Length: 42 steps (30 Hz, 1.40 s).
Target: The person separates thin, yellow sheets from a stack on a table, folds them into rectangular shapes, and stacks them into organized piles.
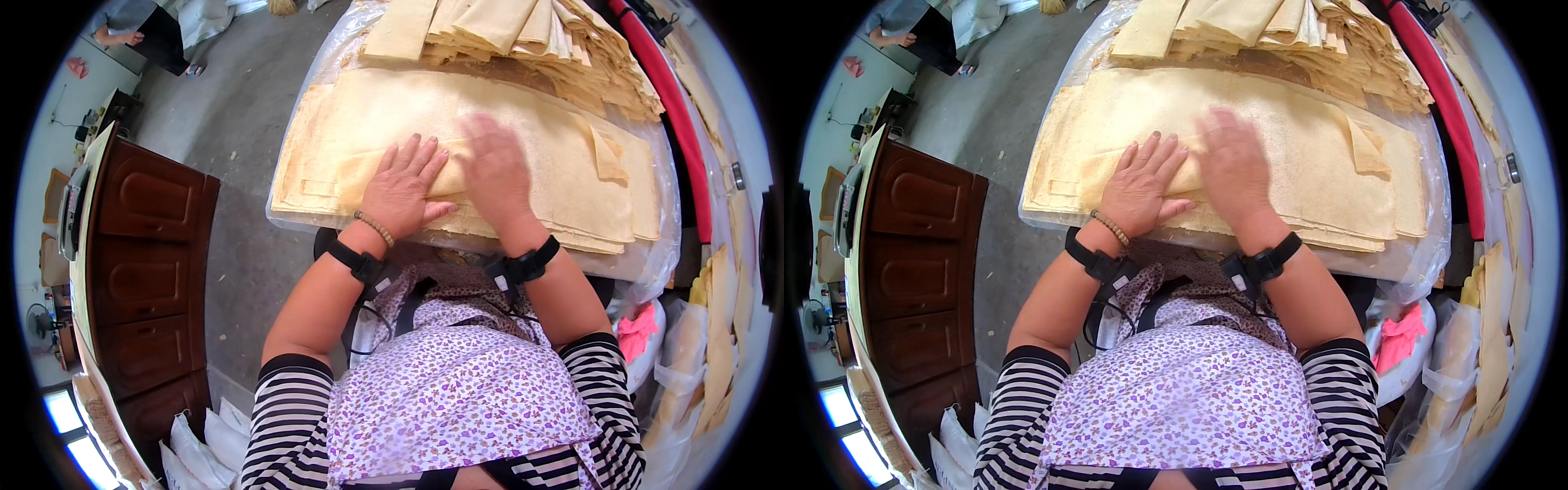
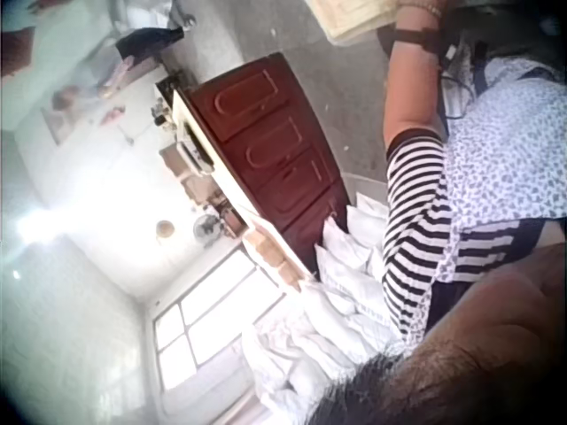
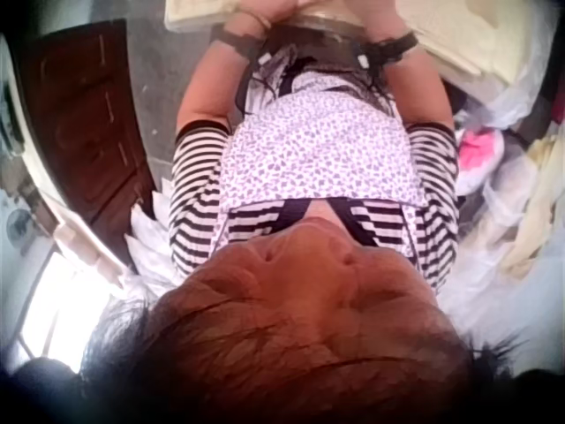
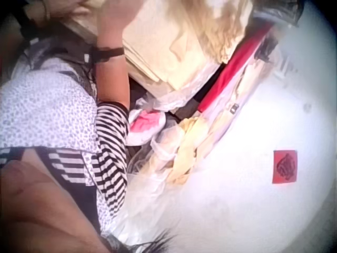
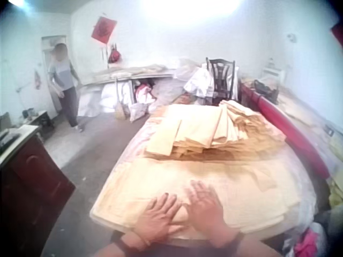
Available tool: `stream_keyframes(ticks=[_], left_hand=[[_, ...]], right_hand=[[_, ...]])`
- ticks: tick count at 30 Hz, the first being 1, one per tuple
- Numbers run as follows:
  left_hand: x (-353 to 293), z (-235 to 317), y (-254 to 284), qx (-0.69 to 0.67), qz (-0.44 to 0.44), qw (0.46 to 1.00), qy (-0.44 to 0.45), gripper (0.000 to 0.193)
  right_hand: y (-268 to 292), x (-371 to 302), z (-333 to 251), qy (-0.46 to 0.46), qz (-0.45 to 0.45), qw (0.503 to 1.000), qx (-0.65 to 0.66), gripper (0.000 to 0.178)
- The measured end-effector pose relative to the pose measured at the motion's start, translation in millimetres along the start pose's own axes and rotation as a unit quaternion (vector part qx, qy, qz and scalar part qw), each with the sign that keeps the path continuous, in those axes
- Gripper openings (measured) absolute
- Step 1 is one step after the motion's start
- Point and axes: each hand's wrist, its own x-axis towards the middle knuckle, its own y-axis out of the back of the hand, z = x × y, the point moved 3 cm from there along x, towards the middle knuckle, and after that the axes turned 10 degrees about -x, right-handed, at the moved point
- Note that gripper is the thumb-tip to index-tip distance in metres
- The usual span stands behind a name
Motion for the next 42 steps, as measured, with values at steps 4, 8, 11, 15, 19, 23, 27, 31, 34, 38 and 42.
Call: stream_keyframes(ticks=[4,8,11,15,19,23,27,31,34,38,42], left_hand=[[-2.3,-1.0,0.6,0.034,-0.043,0.998,0.012,0.09],[-24.4,-23.1,11.7,0.006,0.001,0.998,0.07,0.094],[-35.0,-33.3,20.4,0.019,0.001,0.996,0.089,0.092],[-33.5,-39.2,17.6,0.02,-0.009,0.998,0.055,0.089],[-22.4,-30.3,37.0,0.02,-0.024,0.999,-0.026,0.065],[-13.2,-29.6,29.4,0.116,-0.035,0.989,-0.081,0.05],[14.9,-28.6,67.2,0.081,0.03,0.996,-0.025,0.042],[81.0,-58.2,111.7,0.122,0.192,0.971,0.073,0.036],[157.0,-98.3,122.2,0.202,0.214,0.946,0.138,0.025],[241.6,-138.0,89.4,0.13,0.093,0.964,0.215,0.03],[256.4,-170.1,24.9,-0.004,-0.079,0.971,0.226,0.049]], right_hand=[[-20.8,-13.3,-30.0,0.093,-0.113,0.982,0.12,0.068],[-17.8,-21.6,-10.3,0.098,-0.153,0.983,0.02,0.075],[-15.6,-22.7,-3.1,0.069,-0.146,0.987,0.018,0.073],[-15.8,-21.5,0.1,0.068,-0.162,0.984,0.041,0.071],[-3.4,-16.7,35.8,0.031,-0.127,0.967,0.217,0.062],[16.7,-35.8,114.2,-0.08,-0.068,0.98,0.171,0.051],[13.1,-87.6,193.3,-0.102,-0.088,0.99,0.05,0.051],[18.9,-113.3,186.2,-0.11,-0.059,0.992,-0.008,0.049],[23.0,-112.4,182.9,-0.124,-0.062,0.99,-0.001,0.049],[25.6,-105.7,179.0,-0.131,-0.082,0.988,0.004,0.05],[27.4,-103.3,177.2,-0.139,-0.091,0.986,0.005,0.051]])
